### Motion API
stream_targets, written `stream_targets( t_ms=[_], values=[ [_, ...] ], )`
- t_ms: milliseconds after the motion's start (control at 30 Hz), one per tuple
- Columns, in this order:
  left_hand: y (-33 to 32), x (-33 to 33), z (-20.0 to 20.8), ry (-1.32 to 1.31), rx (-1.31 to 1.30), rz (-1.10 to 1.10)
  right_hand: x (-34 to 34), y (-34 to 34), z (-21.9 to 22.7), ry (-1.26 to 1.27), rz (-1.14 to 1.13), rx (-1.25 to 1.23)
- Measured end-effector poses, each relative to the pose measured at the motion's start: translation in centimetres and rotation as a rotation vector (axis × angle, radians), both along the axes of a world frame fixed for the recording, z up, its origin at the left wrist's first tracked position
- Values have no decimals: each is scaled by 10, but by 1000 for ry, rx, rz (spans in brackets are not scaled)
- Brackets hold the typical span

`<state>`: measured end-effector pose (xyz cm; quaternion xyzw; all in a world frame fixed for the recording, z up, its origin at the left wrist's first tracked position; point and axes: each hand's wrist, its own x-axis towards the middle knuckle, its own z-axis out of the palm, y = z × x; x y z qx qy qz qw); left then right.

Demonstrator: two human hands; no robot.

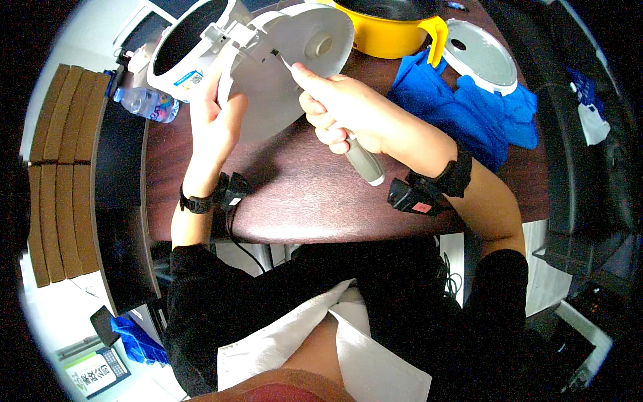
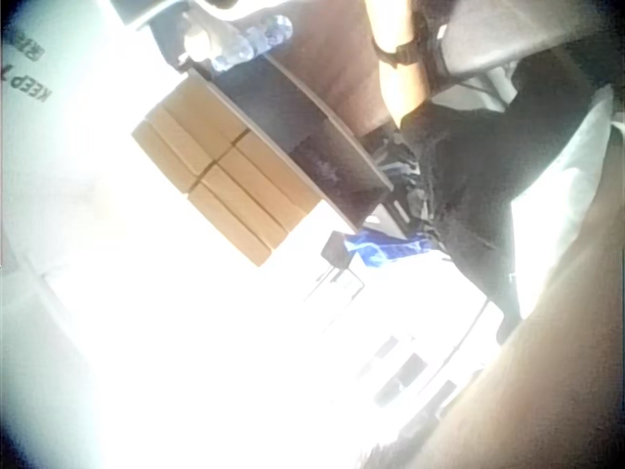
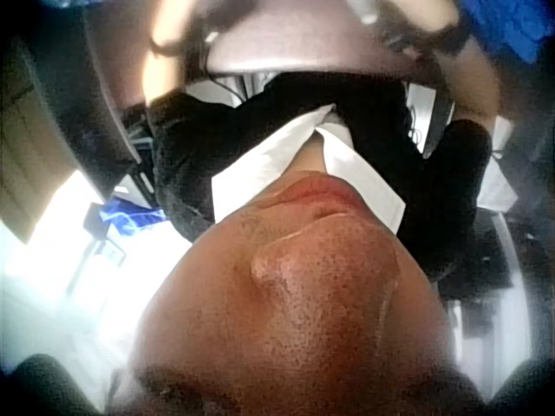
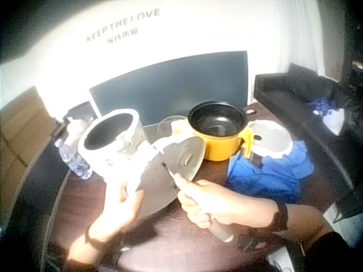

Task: The person uses a screwdriver to remove screws from a white plastic lid and separates its components. They then continue unscrewing fasteners from the underside of the lid, detaching internal parts and placing them on the table.

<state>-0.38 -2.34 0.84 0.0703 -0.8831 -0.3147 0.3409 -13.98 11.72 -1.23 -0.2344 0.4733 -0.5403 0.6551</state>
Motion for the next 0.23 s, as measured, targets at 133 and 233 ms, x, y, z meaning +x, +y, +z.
stream_targets(
  t_ms=[133,233],
  values=[
    [-2,-1,-2,22,7,-15,5,1,5,-84,17,6],
    [-2,0,-4,17,54,-31,18,-2,5,-189,-25,17]
  ],
)
